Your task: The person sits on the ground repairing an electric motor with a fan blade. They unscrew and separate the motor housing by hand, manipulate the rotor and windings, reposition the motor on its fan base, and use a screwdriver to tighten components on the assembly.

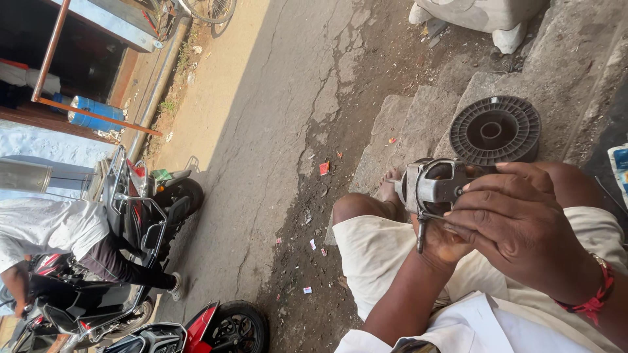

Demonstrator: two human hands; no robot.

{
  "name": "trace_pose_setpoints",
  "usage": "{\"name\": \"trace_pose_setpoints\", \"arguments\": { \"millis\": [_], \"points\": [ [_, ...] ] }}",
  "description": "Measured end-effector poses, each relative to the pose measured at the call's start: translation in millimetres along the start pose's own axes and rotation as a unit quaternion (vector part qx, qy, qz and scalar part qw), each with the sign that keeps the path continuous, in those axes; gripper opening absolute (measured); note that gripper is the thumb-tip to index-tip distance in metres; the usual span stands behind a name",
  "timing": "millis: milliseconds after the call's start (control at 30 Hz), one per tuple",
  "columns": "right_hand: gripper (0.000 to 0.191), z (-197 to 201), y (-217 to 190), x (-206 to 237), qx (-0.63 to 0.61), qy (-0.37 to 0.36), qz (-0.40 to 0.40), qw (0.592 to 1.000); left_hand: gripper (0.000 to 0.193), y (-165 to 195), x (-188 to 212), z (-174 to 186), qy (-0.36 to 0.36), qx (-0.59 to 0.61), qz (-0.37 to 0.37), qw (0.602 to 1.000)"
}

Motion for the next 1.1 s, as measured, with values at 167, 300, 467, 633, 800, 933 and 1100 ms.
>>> {"name": "trace_pose_setpoints", "arguments": {
  "millis": [167, 300, 467, 633, 800, 933, 1100],
  "points": [
    [0.029, 2, 3, 1, 0.013, -0.001, 0.010, 1.000, 0.056, 4, 2, 1, -0.096, -0.048, -0.005, 0.994],
    [0.029, 3, 6, 1, 0.040, -0.005, 0.021, 0.999, 0.056, 5, 0, -1, -0.071, -0.056, -0.013, 0.996],
    [0.025, 2, 6, 1, 0.050, -0.002, 0.033, 0.998, 0.055, 5, 1, -3, -0.059, -0.085, -0.016, 0.995],
    [0.025, 3, 10, 2, 0.056, 0.001, 0.061, 0.997, 0.051, 8, -1, 0, -0.036, -0.072, -0.012, 0.997],
    [0.024, 6, 19, 6, 0.052, 0.014, 0.099, 0.994, 0.050, 9, -1, 13, 0.000, -0.053, -0.011, 0.999],
    [0.023, 7, 24, 9, 0.071, 0.010, 0.100, 0.992, 0.048, 11, -4, 18, -0.025, -0.052, -0.001, 0.998],
    [0.020, 3, 26, 12, 0.084, 0.007, 0.066, 0.994, 0.049, 15, -6, 11, -0.045, -0.052, -0.012, 0.998]
  ]
}}
Point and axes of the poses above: each hand's wrist, its own x-axis away from the middle knuckle, its own z-axis out of the back of the hand, y = z × x, the point moved 2 cm from there along -x, towards the middle knuckle, and after that the axes turned 14 degrees about z, right-handed, at the moved point
